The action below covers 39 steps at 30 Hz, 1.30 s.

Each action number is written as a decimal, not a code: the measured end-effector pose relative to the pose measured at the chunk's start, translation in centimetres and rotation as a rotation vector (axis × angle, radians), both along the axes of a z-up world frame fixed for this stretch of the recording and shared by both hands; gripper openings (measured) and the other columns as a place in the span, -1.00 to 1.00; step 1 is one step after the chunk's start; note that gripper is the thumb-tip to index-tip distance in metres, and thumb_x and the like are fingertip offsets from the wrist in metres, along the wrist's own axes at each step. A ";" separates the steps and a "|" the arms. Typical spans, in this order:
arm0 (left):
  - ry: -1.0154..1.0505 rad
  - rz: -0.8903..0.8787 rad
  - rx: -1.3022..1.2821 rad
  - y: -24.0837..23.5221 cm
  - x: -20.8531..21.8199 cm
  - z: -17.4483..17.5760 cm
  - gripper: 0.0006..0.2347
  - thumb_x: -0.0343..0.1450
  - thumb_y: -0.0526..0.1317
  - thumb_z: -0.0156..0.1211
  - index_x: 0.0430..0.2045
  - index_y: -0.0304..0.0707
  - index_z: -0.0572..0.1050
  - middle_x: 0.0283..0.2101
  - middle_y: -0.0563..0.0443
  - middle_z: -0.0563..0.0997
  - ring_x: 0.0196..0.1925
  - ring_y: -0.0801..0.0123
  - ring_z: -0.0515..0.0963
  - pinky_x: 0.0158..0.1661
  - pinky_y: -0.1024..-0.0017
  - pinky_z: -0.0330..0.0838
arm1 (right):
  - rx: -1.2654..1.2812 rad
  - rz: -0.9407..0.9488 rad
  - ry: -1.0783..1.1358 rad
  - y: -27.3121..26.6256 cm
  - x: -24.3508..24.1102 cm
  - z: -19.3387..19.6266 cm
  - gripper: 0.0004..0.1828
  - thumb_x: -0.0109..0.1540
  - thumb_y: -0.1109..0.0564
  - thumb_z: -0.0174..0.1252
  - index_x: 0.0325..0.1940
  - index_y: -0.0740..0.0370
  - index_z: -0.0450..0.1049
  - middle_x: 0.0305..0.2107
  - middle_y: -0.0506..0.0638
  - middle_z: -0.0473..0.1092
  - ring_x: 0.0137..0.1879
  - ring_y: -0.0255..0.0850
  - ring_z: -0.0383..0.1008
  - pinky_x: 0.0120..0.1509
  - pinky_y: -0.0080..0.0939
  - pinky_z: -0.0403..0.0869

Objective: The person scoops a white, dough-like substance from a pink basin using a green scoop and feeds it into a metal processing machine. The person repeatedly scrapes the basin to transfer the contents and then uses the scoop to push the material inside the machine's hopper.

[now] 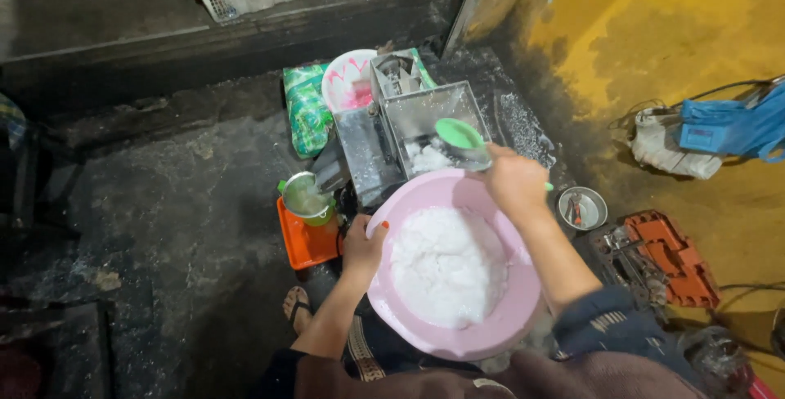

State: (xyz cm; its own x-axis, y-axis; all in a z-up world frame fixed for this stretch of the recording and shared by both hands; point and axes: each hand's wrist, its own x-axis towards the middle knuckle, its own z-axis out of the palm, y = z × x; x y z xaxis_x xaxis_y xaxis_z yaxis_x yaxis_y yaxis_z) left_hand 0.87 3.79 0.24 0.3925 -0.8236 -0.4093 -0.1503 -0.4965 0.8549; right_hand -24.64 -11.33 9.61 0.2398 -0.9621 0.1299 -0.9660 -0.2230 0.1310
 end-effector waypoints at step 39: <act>-0.042 -0.107 0.108 -0.9 0.8 1.5 -0.65 0.34 0.11 0.18 -0.17 -0.09 0.51 -0.08 -0.22 0.63 0.09 -0.09 0.58 0.04 0.09 0.49 | 0.269 -0.137 -0.277 -0.9 0.9 -1.3 -0.49 0.11 -0.05 0.21 0.18 -0.35 0.52 -0.18 -0.07 0.58 -0.03 0.01 0.60 0.06 0.04 0.54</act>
State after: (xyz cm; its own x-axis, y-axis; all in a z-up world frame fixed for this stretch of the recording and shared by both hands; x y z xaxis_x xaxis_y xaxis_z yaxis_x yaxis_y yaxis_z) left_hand 1.64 2.86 1.74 0.3230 -0.8137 -0.4832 -0.2417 -0.5646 0.7892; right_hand -23.76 -12.21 8.36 0.0987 -0.9911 -0.0891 -0.9797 -0.0810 -0.1835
